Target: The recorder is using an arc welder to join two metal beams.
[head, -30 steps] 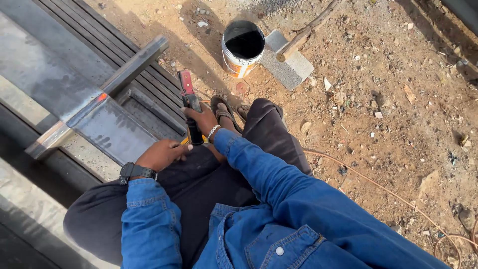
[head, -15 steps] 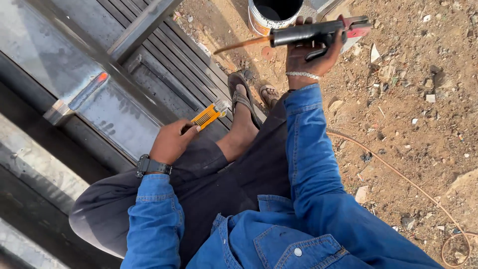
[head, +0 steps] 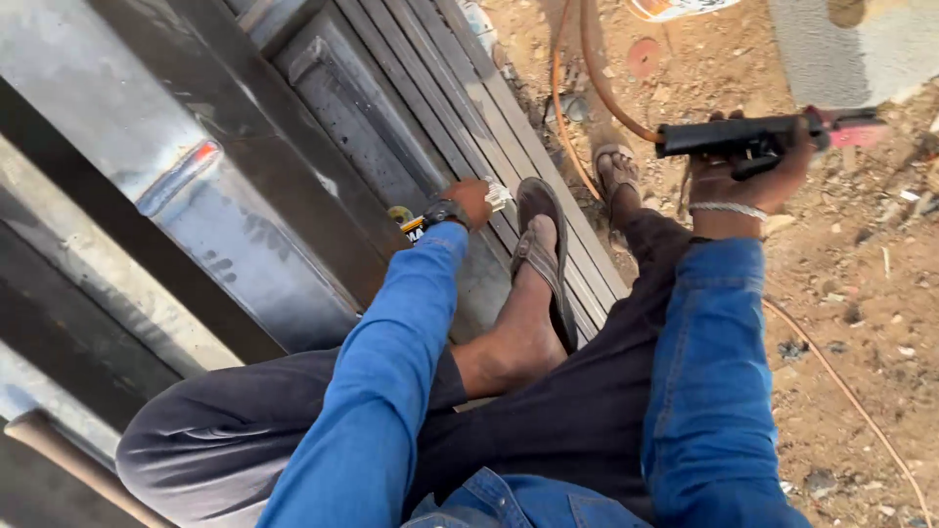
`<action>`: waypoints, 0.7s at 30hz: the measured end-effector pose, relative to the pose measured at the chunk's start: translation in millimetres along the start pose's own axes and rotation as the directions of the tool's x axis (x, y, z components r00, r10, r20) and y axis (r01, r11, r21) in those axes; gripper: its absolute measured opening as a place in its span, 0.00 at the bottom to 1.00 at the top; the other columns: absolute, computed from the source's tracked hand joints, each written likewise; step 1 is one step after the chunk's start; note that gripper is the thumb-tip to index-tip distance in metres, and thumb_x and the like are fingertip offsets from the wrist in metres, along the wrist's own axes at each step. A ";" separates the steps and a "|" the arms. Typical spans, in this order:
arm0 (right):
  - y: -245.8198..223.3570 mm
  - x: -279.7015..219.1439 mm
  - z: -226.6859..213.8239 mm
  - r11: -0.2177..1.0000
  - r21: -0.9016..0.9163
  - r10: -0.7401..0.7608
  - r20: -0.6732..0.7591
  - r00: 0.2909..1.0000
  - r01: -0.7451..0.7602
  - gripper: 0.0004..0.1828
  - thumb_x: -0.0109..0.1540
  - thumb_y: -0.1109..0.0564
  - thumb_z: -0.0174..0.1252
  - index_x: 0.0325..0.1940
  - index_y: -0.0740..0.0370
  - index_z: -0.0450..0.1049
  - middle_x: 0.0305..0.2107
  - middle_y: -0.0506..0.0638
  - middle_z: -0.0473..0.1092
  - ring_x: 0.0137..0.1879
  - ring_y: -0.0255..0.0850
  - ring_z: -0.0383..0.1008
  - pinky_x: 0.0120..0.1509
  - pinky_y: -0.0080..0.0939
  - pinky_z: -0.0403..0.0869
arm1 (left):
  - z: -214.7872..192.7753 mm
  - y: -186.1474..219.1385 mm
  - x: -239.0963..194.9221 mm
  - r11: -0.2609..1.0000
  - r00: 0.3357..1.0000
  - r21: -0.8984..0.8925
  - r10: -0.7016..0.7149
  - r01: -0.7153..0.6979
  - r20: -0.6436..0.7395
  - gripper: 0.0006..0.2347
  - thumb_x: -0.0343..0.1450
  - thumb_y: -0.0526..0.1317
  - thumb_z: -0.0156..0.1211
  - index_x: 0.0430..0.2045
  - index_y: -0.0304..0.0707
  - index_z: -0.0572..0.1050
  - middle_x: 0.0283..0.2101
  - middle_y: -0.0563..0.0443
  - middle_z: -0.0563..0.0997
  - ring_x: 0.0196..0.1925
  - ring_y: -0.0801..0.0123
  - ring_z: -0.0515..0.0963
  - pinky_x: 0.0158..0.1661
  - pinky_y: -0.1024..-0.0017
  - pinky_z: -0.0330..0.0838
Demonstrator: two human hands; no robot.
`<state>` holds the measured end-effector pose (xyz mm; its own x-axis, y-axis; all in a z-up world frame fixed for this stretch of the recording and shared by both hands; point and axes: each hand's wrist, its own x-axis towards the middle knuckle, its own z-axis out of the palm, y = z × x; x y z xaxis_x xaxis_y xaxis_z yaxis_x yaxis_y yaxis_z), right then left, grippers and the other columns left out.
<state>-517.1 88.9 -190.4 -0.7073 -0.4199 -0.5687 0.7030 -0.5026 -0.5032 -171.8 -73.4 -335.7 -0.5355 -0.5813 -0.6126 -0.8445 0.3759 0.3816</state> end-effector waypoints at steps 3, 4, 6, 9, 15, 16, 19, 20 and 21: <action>-7.0 2.1 3.6 0.990 -0.122 -0.058 0.107 0.993 0.071 0.33 0.57 0.38 0.67 0.55 0.59 0.66 0.43 0.63 0.74 0.53 0.61 0.78 0.63 0.67 0.75 | 34.6 5.3 15.6 0.990 0.994 0.140 0.016 -0.001 -0.104 0.15 0.66 0.39 0.58 0.47 0.42 0.77 0.53 0.43 0.76 0.58 0.47 0.73 0.52 0.49 0.71; -4.7 6.1 2.5 0.990 -0.130 -0.037 0.103 0.994 0.050 0.33 0.57 0.38 0.67 0.55 0.59 0.66 0.43 0.63 0.74 0.53 0.61 0.78 0.63 0.67 0.75 | 39.2 4.0 20.5 0.991 0.995 0.135 -0.006 0.019 -0.098 0.15 0.66 0.39 0.58 0.47 0.42 0.77 0.53 0.43 0.76 0.58 0.47 0.73 0.52 0.49 0.71; -3.2 10.7 -1.3 0.990 -0.143 -0.007 0.087 0.996 0.019 0.34 0.62 0.37 0.63 0.63 0.61 0.66 0.49 0.65 0.75 0.55 0.61 0.77 0.63 0.64 0.72 | 50.9 3.3 26.5 0.973 0.997 0.228 0.000 0.018 -0.080 0.13 0.66 0.35 0.59 0.44 0.43 0.79 0.53 0.48 0.77 0.58 0.50 0.73 0.51 0.56 0.75; -0.4 36.0 -27.2 0.994 -0.102 0.053 0.130 0.990 -0.040 0.37 0.66 0.35 0.57 0.66 0.68 0.65 0.54 0.66 0.73 0.59 0.62 0.77 0.67 0.66 0.67 | 47.4 5.4 20.9 0.965 0.991 0.263 0.040 -0.005 -0.130 0.12 0.68 0.35 0.59 0.46 0.40 0.78 0.50 0.47 0.79 0.56 0.54 0.76 0.48 0.57 0.77; 6.5 42.2 -29.2 0.982 -0.180 0.082 0.175 0.981 -0.050 0.36 0.69 0.32 0.51 0.66 0.65 0.67 0.53 0.63 0.73 0.61 0.59 0.76 0.68 0.63 0.67 | 47.4 10.6 35.1 0.964 0.999 0.267 0.016 -0.006 -0.035 0.09 0.70 0.36 0.58 0.42 0.46 0.79 0.47 0.50 0.80 0.55 0.56 0.77 0.51 0.55 0.76; 5.8 45.0 -35.2 0.979 -0.192 0.097 0.168 0.981 -0.064 0.36 0.69 0.32 0.51 0.66 0.65 0.67 0.53 0.63 0.73 0.61 0.59 0.76 0.68 0.63 0.67 | 50.6 8.2 31.2 0.966 1.000 0.257 0.002 0.005 -0.026 0.09 0.70 0.36 0.58 0.42 0.46 0.79 0.47 0.50 0.80 0.55 0.56 0.77 0.51 0.55 0.76; 5.8 52.8 -45.0 0.976 -0.218 0.060 0.193 0.979 -0.017 0.30 0.71 0.36 0.52 0.65 0.62 0.69 0.56 0.64 0.74 0.64 0.59 0.76 0.69 0.65 0.67 | 45.0 2.8 30.4 0.970 0.981 0.236 0.104 -0.064 -0.164 0.07 0.71 0.37 0.58 0.41 0.47 0.78 0.46 0.49 0.80 0.55 0.55 0.77 0.50 0.55 0.76; 4.5 52.1 -45.4 0.971 -0.238 0.059 0.183 0.981 -0.014 0.29 0.72 0.37 0.50 0.64 0.62 0.69 0.56 0.63 0.75 0.65 0.59 0.76 0.70 0.65 0.67 | 40.1 4.1 31.7 0.981 0.990 0.189 0.066 -0.041 -0.128 0.10 0.68 0.35 0.58 0.42 0.48 0.78 0.46 0.49 0.79 0.54 0.54 0.76 0.49 0.55 0.75; 3.0 51.5 -46.2 0.966 -0.259 0.059 0.174 0.983 -0.012 0.27 0.72 0.38 0.47 0.63 0.62 0.70 0.56 0.63 0.75 0.65 0.59 0.76 0.70 0.65 0.66 | 35.5 5.5 33.1 0.990 0.996 0.142 0.028 -0.015 -0.090 0.13 0.65 0.33 0.58 0.42 0.49 0.78 0.45 0.49 0.78 0.53 0.54 0.76 0.48 0.54 0.74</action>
<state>-548.0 100.7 -251.3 -0.6669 -0.5741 -0.4750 0.7066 -0.2849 -0.6478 -193.8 -65.0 -378.4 -0.5578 -0.6329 -0.5370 -0.8264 0.4833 0.2887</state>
